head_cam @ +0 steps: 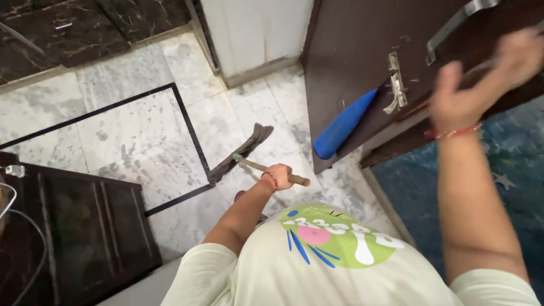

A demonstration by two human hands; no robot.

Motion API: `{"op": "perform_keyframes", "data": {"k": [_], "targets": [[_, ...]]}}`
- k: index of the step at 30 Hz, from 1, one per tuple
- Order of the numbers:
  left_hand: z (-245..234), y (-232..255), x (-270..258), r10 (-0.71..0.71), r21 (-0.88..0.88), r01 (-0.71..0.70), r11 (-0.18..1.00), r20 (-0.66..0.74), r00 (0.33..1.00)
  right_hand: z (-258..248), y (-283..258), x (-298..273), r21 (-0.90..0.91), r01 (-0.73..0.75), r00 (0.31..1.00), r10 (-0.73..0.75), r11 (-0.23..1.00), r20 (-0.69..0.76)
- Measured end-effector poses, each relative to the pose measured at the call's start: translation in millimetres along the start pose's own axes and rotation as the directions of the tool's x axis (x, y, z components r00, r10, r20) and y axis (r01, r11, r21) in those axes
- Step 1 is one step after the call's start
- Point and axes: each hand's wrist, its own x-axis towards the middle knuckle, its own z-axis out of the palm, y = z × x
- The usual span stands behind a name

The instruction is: The person attaches a grey cloth to a mop head and mops a tiled floor in a cluttered room. The person moves the mop back and forth across the floor, covering different areas near a cabinet and doorway.

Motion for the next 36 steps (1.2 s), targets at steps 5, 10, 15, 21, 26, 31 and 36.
{"op": "perform_keyframes", "data": {"k": [5, 10, 15, 21, 26, 31, 36], "targets": [[-17.0, -9.4, -1.5, -0.043, -0.025, 0.041, 0.999, -0.088, 0.995, 85.9, 111.6, 8.5, 0.708, -0.428, 0.811, 0.585, 0.562, 0.026], [-46.5, -25.7, 0.5, -0.089, -0.079, 0.077, 0.994, -0.165, 0.982, 92.8, 83.0, 4.0, 0.830, -0.409, 0.831, 0.530, 0.378, 0.168], [-77.7, -37.7, -16.0, -0.236, -0.127, 0.208, 0.970, -0.270, 0.933, 122.2, 47.4, -1.4, 0.564, -0.570, 0.804, 0.546, 0.598, 0.235], [-79.6, -71.9, -36.3, -0.259, -0.135, 0.224, 0.965, -0.384, 0.886, 124.2, -56.6, 29.6, 0.695, -0.263, 0.963, 0.132, 0.669, 0.237], [-100.6, -96.1, -53.9, -0.400, -0.202, 0.347, 0.916, -0.399, 0.825, 150.8, -120.8, 60.6, 0.793, -0.236, 0.954, -0.020, 0.561, 0.298], [-125.0, -125.1, -56.8, -0.421, -0.228, 0.355, 0.907, -0.456, 0.784, 217.2, -180.8, 97.7, 0.811, -0.178, 0.948, -0.124, 0.558, 0.293], [-160.1, -159.0, -67.7, -0.425, -0.288, 0.319, 0.903, -0.482, 0.767, 272.9, -254.6, 147.9, 0.785, 0.017, 0.950, -0.253, 0.620, 0.180]]}}
